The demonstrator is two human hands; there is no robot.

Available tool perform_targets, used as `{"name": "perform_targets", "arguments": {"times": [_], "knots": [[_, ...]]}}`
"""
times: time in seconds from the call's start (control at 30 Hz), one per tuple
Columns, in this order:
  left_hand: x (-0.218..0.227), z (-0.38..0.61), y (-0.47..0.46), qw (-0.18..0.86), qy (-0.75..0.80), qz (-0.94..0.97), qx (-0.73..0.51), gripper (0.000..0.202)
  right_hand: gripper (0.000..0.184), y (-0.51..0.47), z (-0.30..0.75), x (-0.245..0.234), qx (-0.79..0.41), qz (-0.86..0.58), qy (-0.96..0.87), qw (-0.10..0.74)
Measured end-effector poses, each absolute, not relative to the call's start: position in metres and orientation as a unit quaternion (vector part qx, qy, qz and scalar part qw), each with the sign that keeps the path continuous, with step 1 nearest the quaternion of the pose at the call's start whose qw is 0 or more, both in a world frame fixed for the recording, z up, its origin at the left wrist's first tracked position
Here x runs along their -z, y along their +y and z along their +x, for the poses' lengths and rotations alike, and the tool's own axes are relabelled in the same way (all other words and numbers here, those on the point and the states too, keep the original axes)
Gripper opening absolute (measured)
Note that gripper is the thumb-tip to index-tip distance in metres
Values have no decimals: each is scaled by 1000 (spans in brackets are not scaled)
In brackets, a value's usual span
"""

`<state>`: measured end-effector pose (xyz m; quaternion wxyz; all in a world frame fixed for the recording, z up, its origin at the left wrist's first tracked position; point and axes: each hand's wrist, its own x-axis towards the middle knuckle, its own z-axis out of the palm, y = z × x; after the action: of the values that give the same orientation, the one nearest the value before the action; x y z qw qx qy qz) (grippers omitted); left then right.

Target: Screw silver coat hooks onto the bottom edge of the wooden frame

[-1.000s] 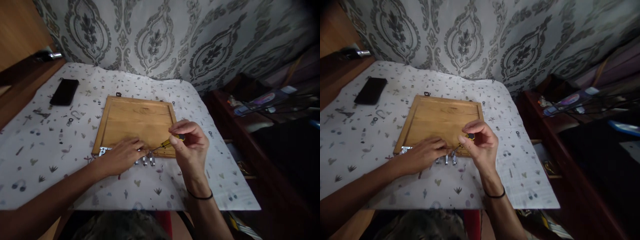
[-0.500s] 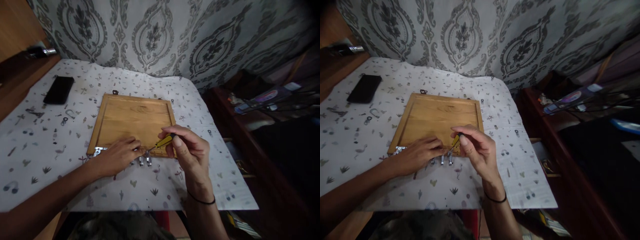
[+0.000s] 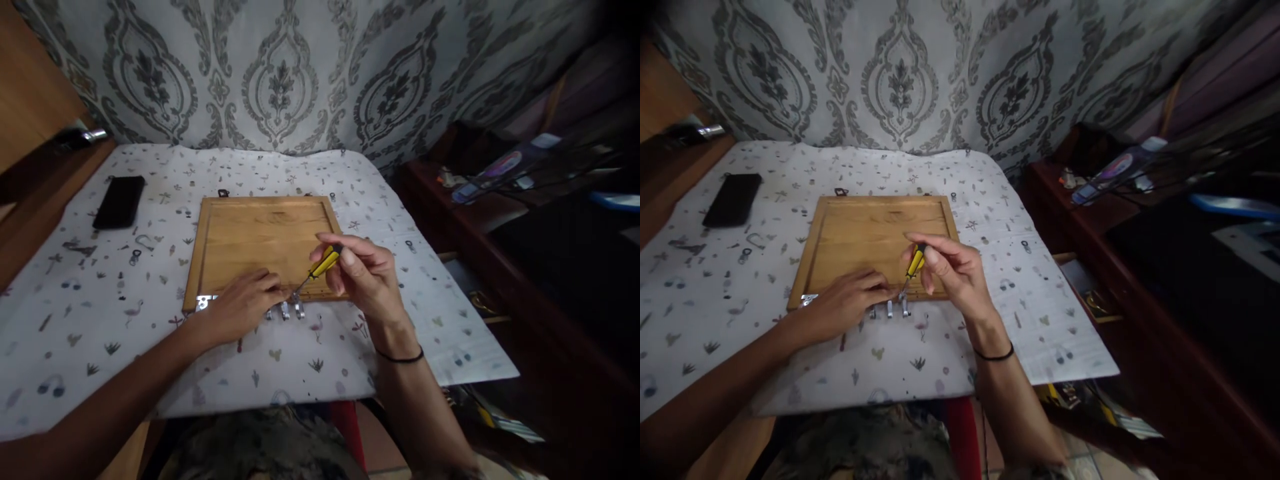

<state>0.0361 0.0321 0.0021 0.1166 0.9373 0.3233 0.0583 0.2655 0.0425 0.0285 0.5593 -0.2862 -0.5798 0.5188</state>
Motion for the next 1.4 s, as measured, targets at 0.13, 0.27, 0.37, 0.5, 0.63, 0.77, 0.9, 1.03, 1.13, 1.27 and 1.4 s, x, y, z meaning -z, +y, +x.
{"name": "perform_targets", "arguments": {"times": [0.13, 0.27, 0.37, 0.5, 0.63, 0.77, 0.9, 1.03, 1.13, 1.27, 1.4], "knots": [[1, 36, 33, 119, 319, 938, -68, 40, 28, 43, 264, -27, -509, -298, -562, 579], [4, 35, 34, 131, 322, 934, -85, 40, 30, 43, 259, -25, -512, -296, -543, 597], [5, 35, 34, 131, 321, 934, -84, 41, 23, 43, 258, -25, -518, -266, -552, 597], [4, 35, 34, 125, 320, 936, -75, 38, 27, 42, 260, -29, -514, -253, -597, 561], [3, 35, 35, 126, 317, 936, -85, 34, 22, 41, 259, -30, -488, -279, -619, 548], [5, 34, 35, 132, 319, 934, -96, 31, 18, 42, 254, -31, -417, -330, -606, 592], [6, 34, 34, 144, 321, 930, -104, 35, 19, 42, 250, -35, -339, -335, -630, 613], [6, 34, 34, 150, 330, 927, -100, 37, 21, 43, 246, -38, -401, -279, -650, 582], [6, 34, 35, 153, 332, 927, -85, 34, 26, 47, 243, -39, -524, -229, -623, 534], [3, 35, 35, 157, 333, 927, -76, 36, 25, 57, 239, -40, -626, -180, -593, 474], [0, 36, 34, 156, 340, 925, -63, 43, 25, 70, 237, -39, -664, -130, -600, 427]]}}
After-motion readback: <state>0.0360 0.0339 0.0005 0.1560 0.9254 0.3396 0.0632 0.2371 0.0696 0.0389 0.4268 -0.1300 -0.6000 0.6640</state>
